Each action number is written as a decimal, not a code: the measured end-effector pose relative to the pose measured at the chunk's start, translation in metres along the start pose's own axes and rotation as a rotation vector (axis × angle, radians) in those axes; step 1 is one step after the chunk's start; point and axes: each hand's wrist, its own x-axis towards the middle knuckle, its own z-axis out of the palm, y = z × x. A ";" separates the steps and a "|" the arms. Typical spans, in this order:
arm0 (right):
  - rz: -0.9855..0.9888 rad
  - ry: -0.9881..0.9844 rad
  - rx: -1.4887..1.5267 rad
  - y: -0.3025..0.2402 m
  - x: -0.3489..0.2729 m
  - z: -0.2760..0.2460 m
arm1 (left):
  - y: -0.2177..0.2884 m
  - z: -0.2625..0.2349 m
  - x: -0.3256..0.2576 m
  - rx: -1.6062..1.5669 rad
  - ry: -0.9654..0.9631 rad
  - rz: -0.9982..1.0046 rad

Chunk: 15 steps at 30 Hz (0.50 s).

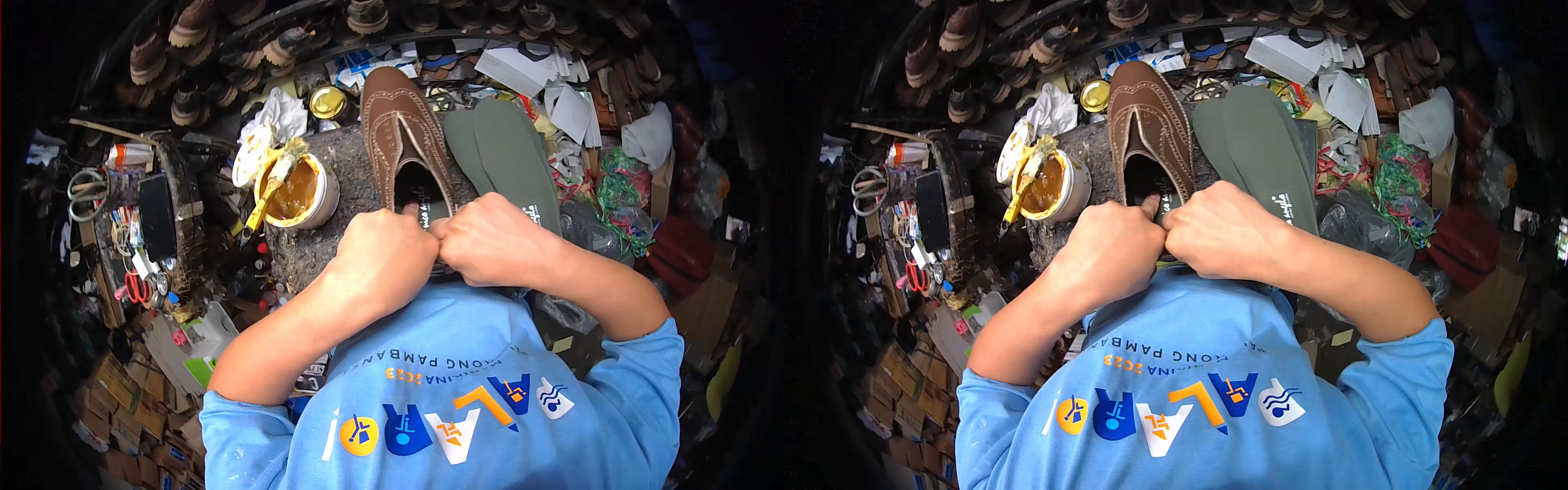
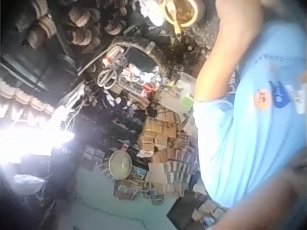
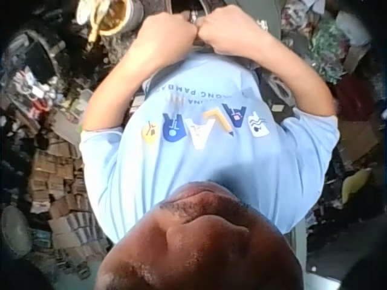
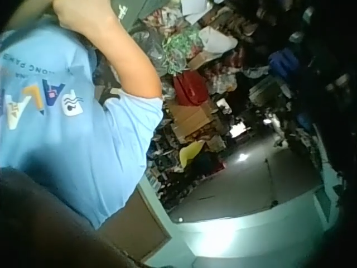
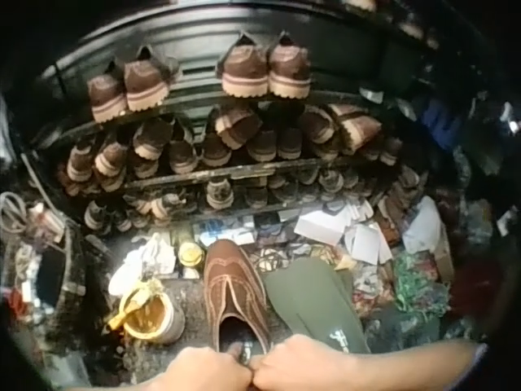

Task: Applying glue to the inside of a shoe and inserting an insole using a brush.

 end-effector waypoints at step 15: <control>-0.227 0.729 0.214 0.056 0.025 -0.029 | 0.008 -0.020 -0.049 -0.540 0.422 -0.033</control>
